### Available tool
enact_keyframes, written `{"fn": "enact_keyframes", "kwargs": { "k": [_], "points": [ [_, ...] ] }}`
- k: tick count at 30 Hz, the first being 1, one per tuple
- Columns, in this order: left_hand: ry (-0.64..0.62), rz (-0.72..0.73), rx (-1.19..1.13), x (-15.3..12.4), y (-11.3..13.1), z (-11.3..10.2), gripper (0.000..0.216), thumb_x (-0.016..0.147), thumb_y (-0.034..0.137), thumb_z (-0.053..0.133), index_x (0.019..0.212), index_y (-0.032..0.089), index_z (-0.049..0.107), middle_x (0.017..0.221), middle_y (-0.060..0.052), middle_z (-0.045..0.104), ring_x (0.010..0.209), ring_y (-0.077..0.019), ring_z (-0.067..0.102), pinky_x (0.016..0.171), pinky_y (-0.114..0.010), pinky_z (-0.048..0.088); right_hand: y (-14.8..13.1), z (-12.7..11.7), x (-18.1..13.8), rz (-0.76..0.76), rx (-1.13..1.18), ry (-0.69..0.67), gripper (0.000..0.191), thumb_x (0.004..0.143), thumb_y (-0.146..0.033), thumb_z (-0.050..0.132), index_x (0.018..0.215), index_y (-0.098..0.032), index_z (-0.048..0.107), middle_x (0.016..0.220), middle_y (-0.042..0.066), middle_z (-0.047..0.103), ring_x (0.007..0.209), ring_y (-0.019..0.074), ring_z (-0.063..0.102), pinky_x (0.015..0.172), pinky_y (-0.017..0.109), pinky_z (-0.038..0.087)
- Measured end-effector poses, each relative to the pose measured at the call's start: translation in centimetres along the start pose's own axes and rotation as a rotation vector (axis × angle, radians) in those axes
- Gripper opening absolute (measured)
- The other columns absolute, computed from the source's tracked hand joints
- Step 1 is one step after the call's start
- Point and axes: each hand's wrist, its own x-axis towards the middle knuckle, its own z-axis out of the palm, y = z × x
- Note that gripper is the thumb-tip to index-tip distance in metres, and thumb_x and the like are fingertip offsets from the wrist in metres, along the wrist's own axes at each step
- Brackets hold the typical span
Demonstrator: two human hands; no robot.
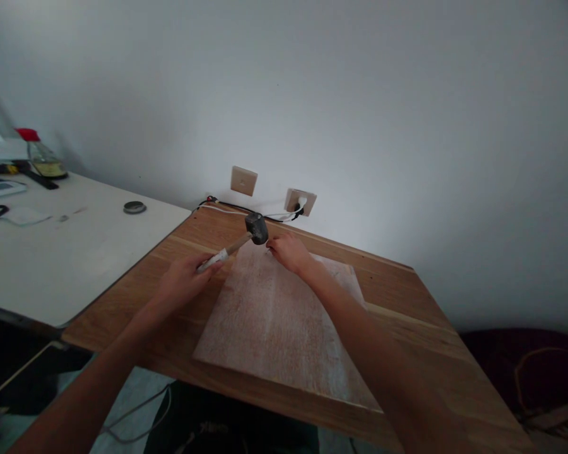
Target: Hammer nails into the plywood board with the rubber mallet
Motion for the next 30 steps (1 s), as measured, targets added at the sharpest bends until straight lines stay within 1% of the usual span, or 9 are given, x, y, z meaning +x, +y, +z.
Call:
{"fn": "enact_keyframes", "kwargs": {
  "k": [3, 8, 12, 16, 20, 26, 28, 30],
  "points": [
    [-0.006, -0.009, -0.017, -0.2, -0.3, -0.2, 0.060, 0.091, 0.060, 0.048, 0.124, 0.020, 0.076, 0.107, -0.009, 0.080, 0.096, -0.0306, 0.073, 0.081, -0.035, 0.051, -0.1, 0.4, 0.2, -0.008, -0.022, -0.031, 0.029, 0.102, -0.016, 0.053, 0.109, -0.015, 0.081, 0.109, 0.016, 0.079, 0.109, 0.0295, 0.071, 0.098, 0.037, 0.045],
    [0.012, -0.011, -0.004, -0.2, -0.7, -0.1, 0.057, 0.091, 0.060, 0.048, 0.122, 0.022, 0.077, 0.106, -0.007, 0.081, 0.096, -0.0298, 0.073, 0.079, -0.034, 0.051, -0.2, 0.2, -0.1, -0.027, -0.034, -0.062, 0.032, 0.103, -0.016, 0.050, 0.113, -0.016, 0.080, 0.113, 0.014, 0.080, 0.110, 0.0259, 0.072, 0.097, 0.033, 0.045],
    [0.009, -0.007, -0.036, -0.3, -0.6, 0.0, 0.059, 0.091, 0.061, 0.048, 0.123, 0.021, 0.077, 0.107, -0.008, 0.081, 0.098, -0.0304, 0.073, 0.082, -0.035, 0.052, -0.2, 0.2, -0.1, -0.033, -0.044, -0.074, 0.031, 0.103, -0.015, 0.051, 0.110, -0.016, 0.081, 0.110, 0.016, 0.080, 0.109, 0.0267, 0.072, 0.097, 0.034, 0.044],
    [0.013, -0.016, -0.038, -0.3, -0.3, 0.0, 0.060, 0.090, 0.061, 0.049, 0.127, 0.021, 0.076, 0.112, -0.008, 0.081, 0.101, -0.0309, 0.073, 0.085, -0.036, 0.052, -0.2, 0.6, 0.0, -0.030, -0.046, -0.064, 0.029, 0.103, -0.014, 0.053, 0.109, -0.016, 0.081, 0.112, 0.016, 0.080, 0.111, 0.0273, 0.072, 0.098, 0.035, 0.043],
    [0.007, -0.030, -0.023, -0.3, -0.2, 0.1, 0.059, 0.090, 0.060, 0.049, 0.128, 0.022, 0.075, 0.111, -0.008, 0.081, 0.100, -0.0313, 0.073, 0.084, -0.036, 0.052, -0.2, 1.1, 0.2, 0.005, -0.040, -0.042, 0.028, 0.105, -0.021, 0.053, 0.108, -0.014, 0.081, 0.111, 0.017, 0.080, 0.109, 0.0282, 0.072, 0.096, 0.036, 0.044],
    [0.030, 0.019, -0.020, -0.2, -0.2, 0.3, 0.059, 0.090, 0.062, 0.049, 0.124, 0.022, 0.077, 0.113, -0.007, 0.081, 0.101, -0.0310, 0.073, 0.086, -0.035, 0.052, -0.1, 2.0, 0.7, 0.045, -0.009, -0.006, 0.028, 0.106, -0.028, 0.056, 0.107, -0.012, 0.080, 0.109, 0.017, 0.080, 0.109, 0.0300, 0.072, 0.099, 0.039, 0.043],
    [0.023, 0.016, -0.007, -0.1, -0.1, 0.4, 0.059, 0.091, 0.061, 0.049, 0.125, 0.022, 0.077, 0.112, -0.008, 0.081, 0.100, -0.0311, 0.073, 0.084, -0.035, 0.052, 0.1, 2.1, 0.6, 0.046, 0.012, 0.004, 0.030, 0.106, -0.034, 0.058, 0.108, -0.014, 0.079, 0.112, 0.016, 0.079, 0.112, 0.0292, 0.071, 0.099, 0.039, 0.044],
    [0.015, 0.015, 0.001, 0.0, 0.0, 0.4, 0.059, 0.092, 0.061, 0.048, 0.126, 0.023, 0.076, 0.112, -0.009, 0.081, 0.100, -0.0310, 0.073, 0.083, -0.035, 0.052, 0.6, 1.9, 0.3, 0.054, 0.033, 0.020, 0.035, 0.105, -0.042, 0.060, 0.116, -0.014, 0.077, 0.119, 0.016, 0.077, 0.116, 0.0291, 0.069, 0.100, 0.038, 0.044]
  ]
}}
